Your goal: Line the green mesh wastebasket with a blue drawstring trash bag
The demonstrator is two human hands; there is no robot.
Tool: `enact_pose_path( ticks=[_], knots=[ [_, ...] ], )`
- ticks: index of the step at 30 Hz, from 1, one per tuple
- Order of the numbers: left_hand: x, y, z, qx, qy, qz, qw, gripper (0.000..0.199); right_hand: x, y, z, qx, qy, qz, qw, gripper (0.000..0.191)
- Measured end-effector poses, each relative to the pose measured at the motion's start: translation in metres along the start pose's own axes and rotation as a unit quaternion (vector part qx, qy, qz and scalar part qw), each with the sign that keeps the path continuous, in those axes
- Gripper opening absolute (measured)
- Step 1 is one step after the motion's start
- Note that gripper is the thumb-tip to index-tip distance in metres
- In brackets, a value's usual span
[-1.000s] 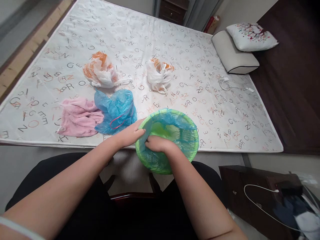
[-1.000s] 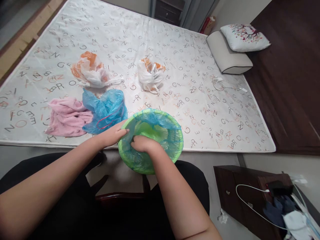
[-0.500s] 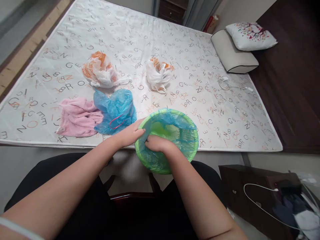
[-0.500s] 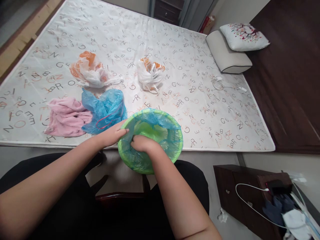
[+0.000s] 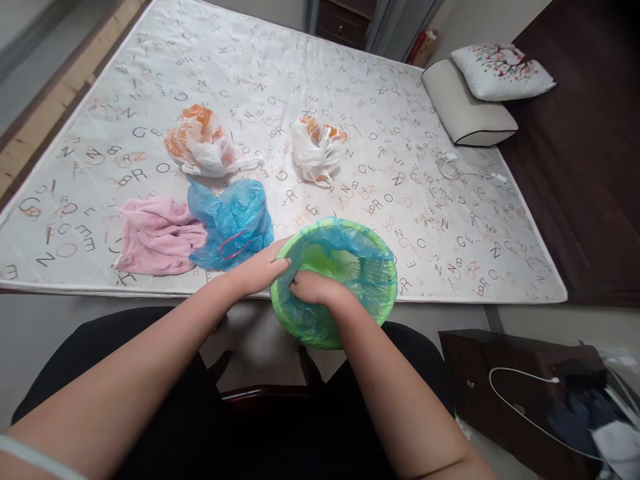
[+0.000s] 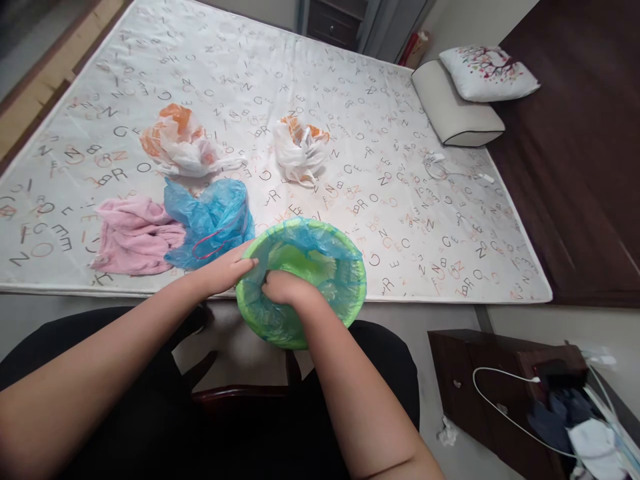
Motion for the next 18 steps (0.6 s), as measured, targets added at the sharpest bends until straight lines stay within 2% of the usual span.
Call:
enact_pose_path(
  ticks=[18],
  knots=[
    [-0.0045,-0.0011,-0.0010,0.000,-0.003,-0.020,1.000,0.068,0.0003,-0.0014,-0.0015,0.013,0.006,0.002,1.000,0.040]
  ],
)
Point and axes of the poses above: each hand's wrist, its own z-axis away from the middle knuckle, its own y-axis out of the back of the hand, x = y × z, the point moved 5 cm from there along -z, towards the middle knuckle, and after that the axes turned 5 degrees about y, right-handed, at the moved point
